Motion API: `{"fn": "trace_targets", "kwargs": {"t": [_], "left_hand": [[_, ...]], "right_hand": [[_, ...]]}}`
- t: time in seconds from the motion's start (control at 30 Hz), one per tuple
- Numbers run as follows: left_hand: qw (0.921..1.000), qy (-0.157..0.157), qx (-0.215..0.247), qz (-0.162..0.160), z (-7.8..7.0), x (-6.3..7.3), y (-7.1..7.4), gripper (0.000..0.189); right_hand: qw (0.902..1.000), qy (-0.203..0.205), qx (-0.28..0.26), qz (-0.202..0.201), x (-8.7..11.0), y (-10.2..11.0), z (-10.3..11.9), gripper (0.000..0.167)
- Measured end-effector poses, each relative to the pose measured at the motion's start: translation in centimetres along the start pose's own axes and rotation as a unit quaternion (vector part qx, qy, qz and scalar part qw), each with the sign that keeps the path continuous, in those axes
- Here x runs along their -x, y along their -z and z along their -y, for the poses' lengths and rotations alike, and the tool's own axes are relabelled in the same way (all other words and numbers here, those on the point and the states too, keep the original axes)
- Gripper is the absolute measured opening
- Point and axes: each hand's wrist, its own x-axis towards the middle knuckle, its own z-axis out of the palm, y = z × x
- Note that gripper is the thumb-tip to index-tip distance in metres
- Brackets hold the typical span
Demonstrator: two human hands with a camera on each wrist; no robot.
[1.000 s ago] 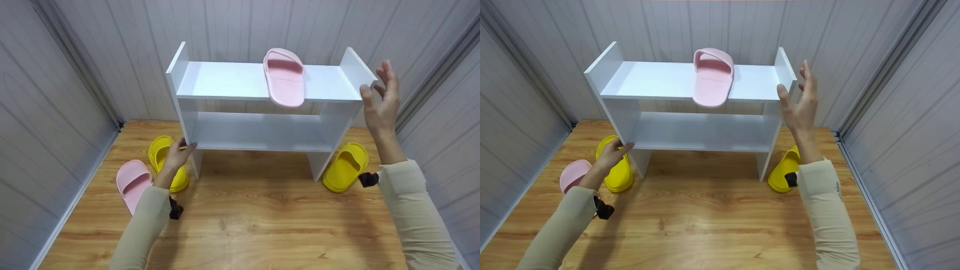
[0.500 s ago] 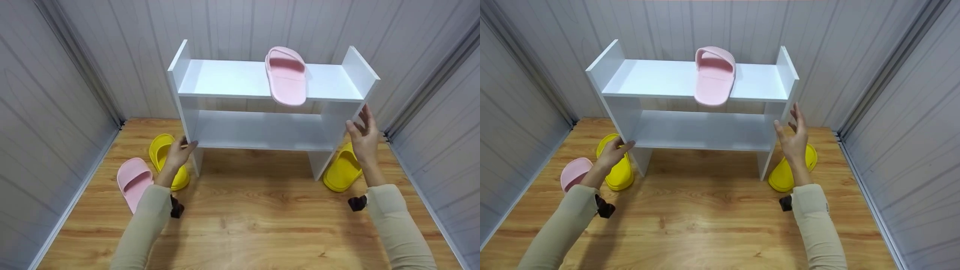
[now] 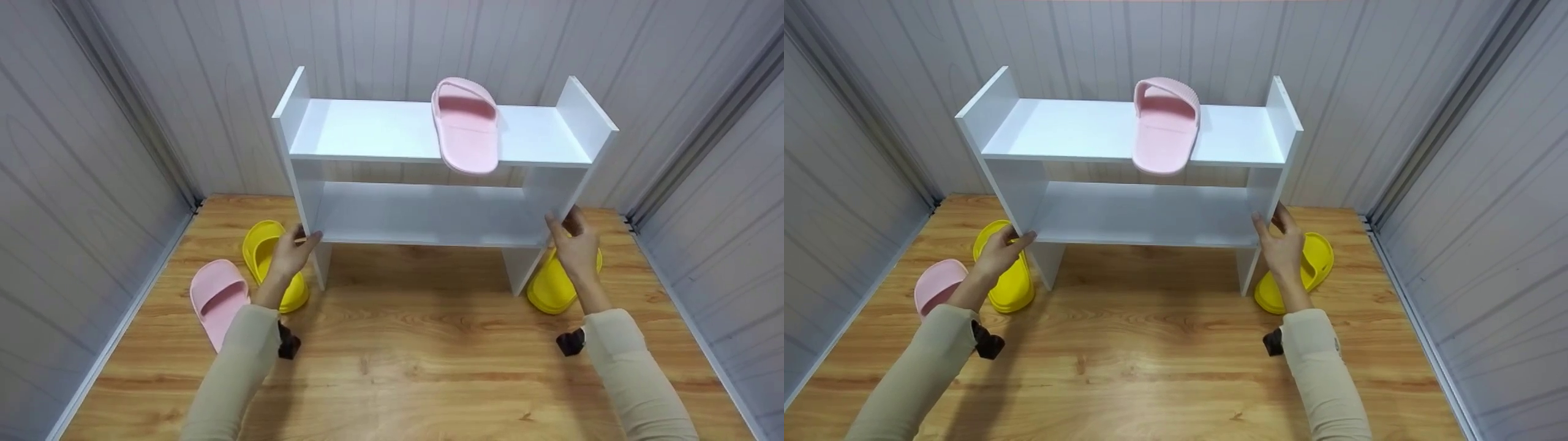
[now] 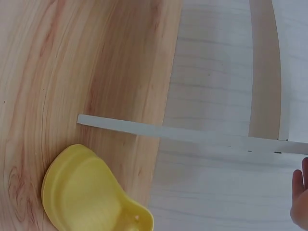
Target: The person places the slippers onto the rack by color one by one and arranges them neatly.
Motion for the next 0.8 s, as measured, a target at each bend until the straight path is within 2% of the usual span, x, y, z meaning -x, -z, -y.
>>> {"fn": "trace_targets", "kwargs": {"t": [0.17,0.33,0.4,0.5,0.57,0.63,0.7,0.73,0.8], "left_hand": [[0.9998,-0.017,0.004,-0.005,0.3,0.2,-0.2,0.046],[0.9997,-0.007,0.021,-0.005,0.4,0.6,0.3,0.053],[0.9986,-0.002,0.042,-0.031,0.5,0.8,0.9,0.051],[0.9933,-0.001,0.033,-0.111,0.8,1.1,2.0,0.053],[0.9833,-0.009,0.004,-0.182,1.5,1.2,2.9,0.054],[0.9671,0.000,-0.050,-0.249,2.4,1.4,3.9,0.058],[0.9471,0.022,-0.099,-0.305,3.5,1.6,4.7,0.063],[0.9378,0.043,-0.117,-0.324,4.0,1.7,5.1,0.068],[0.9233,0.093,-0.145,-0.343,5.2,2.0,5.8,0.077]], "right_hand": [[0.9986,0.029,0.039,-0.021,-0.5,0.3,-1.1,0.031],[0.9974,0.040,0.054,-0.025,-0.7,0.4,-1.1,0.029],[0.9975,0.036,0.057,-0.023,-0.7,0.4,-1.0,0.029],[0.9983,0.025,0.050,-0.015,-0.7,0.5,-0.7,0.030],[0.9990,0.017,0.041,-0.009,-0.5,0.5,0.1,0.031],[0.9992,0.014,0.038,-0.004,-0.4,0.4,0.8,0.031],[0.9992,0.013,0.037,-0.003,-0.1,0.4,1.6,0.031],[0.9991,0.012,0.041,-0.003,0.0,0.4,1.9,0.031],[0.9987,0.014,0.049,-0.003,0.1,0.4,2.1,0.031]]}}
